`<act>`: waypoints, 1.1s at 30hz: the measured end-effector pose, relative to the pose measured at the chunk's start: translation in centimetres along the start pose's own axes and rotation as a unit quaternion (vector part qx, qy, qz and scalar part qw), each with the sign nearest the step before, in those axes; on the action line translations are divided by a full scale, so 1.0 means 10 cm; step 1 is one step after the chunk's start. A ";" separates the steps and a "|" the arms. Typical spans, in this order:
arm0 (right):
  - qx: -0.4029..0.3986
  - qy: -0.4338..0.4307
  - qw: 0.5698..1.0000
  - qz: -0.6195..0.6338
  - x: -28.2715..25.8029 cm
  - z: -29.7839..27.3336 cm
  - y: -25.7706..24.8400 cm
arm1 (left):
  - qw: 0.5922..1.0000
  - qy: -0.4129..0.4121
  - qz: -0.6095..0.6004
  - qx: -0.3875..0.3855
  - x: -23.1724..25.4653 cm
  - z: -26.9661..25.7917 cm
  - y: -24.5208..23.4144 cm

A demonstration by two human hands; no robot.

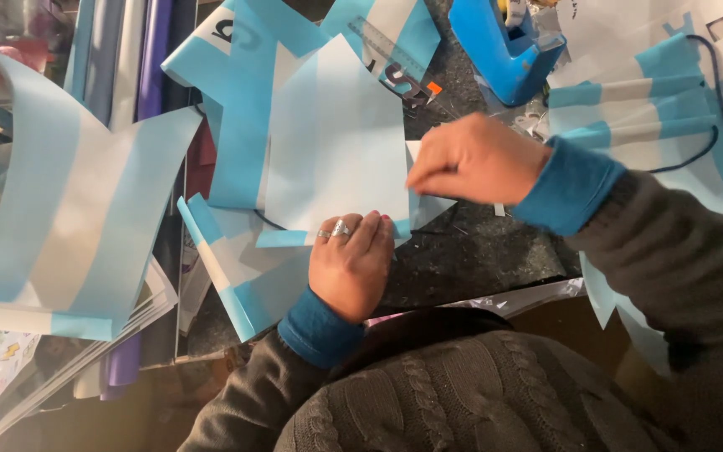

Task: Assembling bunting flags by taping letters onto blue and white striped paper flags and threading them onto a cord.

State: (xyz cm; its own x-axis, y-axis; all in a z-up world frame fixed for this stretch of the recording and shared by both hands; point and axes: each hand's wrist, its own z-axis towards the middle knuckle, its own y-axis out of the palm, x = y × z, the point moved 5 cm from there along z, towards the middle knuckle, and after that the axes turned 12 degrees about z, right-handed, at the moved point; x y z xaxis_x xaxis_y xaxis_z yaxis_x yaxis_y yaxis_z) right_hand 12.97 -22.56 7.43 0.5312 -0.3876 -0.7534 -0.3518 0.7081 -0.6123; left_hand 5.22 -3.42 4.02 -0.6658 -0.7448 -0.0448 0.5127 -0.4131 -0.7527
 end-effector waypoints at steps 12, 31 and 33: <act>-0.119 -0.184 0.970 -0.105 -0.36 -0.01 0.25 | 0.999 0.011 -0.029 -0.022 -0.02 0.02 0.02; -0.058 -0.292 0.930 -0.214 -0.55 -0.05 0.25 | 0.997 -0.029 -0.067 -0.023 -0.09 0.12 -0.03; -0.042 -0.318 0.913 -0.251 -0.57 -0.06 0.26 | 0.997 -0.027 -0.071 -0.018 -0.09 0.12 -0.04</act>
State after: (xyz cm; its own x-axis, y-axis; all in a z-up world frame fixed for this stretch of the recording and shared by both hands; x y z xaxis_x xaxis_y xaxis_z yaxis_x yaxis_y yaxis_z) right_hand 8.57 -18.84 10.00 0.9728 -0.2107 -0.0964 0.0162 0.4768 -0.8789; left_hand 6.30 -3.20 5.18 -0.6995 -0.7077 0.0990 0.3949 -0.4983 -0.7718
